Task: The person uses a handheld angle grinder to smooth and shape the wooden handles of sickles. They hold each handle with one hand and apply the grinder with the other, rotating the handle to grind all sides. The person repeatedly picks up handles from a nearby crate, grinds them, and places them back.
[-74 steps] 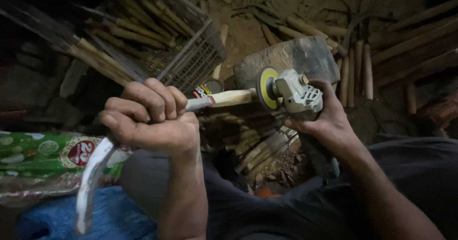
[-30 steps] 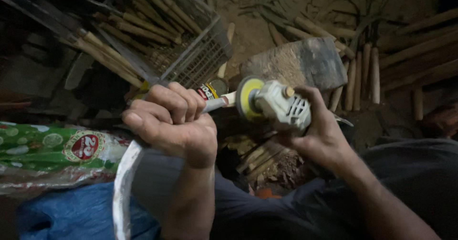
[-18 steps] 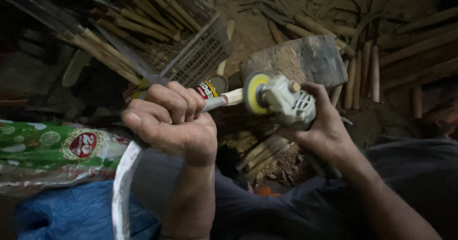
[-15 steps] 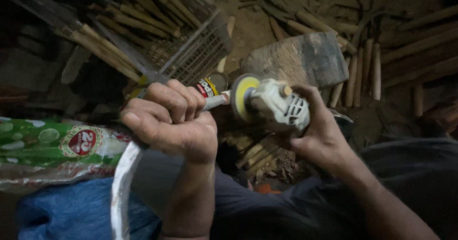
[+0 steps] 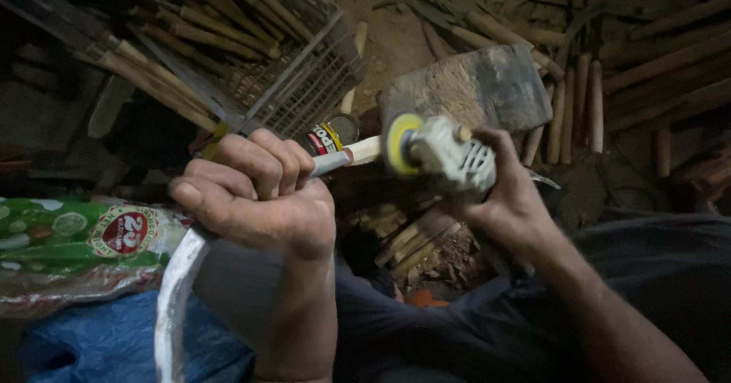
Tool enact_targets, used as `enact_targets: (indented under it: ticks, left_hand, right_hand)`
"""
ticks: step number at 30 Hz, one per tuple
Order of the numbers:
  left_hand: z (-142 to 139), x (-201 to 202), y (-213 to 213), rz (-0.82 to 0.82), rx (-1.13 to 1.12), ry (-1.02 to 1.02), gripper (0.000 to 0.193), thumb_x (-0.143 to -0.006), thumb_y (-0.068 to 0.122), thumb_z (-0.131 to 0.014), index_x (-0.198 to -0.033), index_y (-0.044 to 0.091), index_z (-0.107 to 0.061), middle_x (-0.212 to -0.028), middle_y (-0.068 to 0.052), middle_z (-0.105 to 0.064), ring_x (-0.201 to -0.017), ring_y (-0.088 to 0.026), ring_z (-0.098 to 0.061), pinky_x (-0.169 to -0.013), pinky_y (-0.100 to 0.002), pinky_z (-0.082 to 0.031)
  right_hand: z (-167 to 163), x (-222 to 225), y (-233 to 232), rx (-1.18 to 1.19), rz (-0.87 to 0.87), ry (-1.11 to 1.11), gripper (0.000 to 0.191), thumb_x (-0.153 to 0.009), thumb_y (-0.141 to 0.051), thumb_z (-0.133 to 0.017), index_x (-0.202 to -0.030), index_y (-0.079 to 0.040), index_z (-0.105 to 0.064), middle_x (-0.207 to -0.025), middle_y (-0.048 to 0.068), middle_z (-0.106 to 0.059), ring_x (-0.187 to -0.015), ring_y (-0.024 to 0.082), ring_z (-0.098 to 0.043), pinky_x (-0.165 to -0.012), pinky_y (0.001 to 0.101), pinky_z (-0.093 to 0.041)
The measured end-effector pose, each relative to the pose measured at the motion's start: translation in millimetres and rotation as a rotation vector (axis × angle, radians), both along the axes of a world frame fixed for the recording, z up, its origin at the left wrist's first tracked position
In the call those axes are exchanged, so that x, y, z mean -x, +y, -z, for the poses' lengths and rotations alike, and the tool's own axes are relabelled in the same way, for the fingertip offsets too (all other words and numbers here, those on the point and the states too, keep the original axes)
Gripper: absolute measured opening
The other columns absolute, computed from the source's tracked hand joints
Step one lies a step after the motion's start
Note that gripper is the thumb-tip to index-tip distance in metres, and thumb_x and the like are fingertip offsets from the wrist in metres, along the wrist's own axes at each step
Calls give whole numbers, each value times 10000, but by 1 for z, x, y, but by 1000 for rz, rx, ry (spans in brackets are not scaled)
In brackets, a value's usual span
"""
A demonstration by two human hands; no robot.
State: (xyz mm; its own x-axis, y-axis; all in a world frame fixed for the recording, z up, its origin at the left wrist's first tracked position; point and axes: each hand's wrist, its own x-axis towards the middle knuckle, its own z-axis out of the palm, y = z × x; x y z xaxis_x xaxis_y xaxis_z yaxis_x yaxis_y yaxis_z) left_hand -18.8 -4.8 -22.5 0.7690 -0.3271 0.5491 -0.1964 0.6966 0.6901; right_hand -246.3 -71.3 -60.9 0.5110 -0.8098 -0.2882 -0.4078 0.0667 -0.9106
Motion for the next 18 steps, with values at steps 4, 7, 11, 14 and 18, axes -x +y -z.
enact_targets:
  ticks: [4,7,11,14,18]
  left_hand:
    - [-1,-3,0,-47,9,-11,450,-1210,422,-358,-848,166,-278,-568,9,-229,-417,-78,-146,-311,-234,-201]
    - [-2,0,2,-19,5,18,481,-1237,425,-356,-842,161,-279,-579,-5,-237,-431,-85,-153,-328,-245,-208]
    - [-1,2,4,-8,-8,-5,507,-1234,435,-353,-823,148,-276,-585,-11,-242,-426,-86,-164,-324,-240,-213]
    - [0,-6,3,-1,-4,-7,475,-1208,437,-351,-832,156,-279,-591,-15,-253,-436,-90,-178,-346,-252,-219]
    - [4,-21,2,207,101,177,491,-1230,415,-320,-828,134,-297,-614,-34,-261,-492,-128,-188,-414,-298,-220]
  right_hand:
    - [-2,0,-7,-12,50,202,1018,-637,-167,-941,-1458,-157,-340,-1404,143,-535,-1290,289,-616,-1075,429,-594]
    - [-4,1,5,99,-54,77,1031,-652,-148,-929,-1488,-141,-326,-1424,157,-549,-1356,303,-562,-1100,454,-546]
    - [5,1,5,-80,-11,-48,1026,-653,-147,-936,-1495,-159,-350,-1425,135,-528,-1315,293,-599,-1037,456,-590]
    - [18,6,-12,-169,81,-108,990,-702,-114,-921,-1515,-155,-358,-1449,134,-486,-1308,307,-597,-970,469,-634]
    - [25,23,-20,-29,144,20,954,-681,-142,-909,-1466,-116,-367,-1335,171,-623,-1259,293,-662,-1039,397,-613]
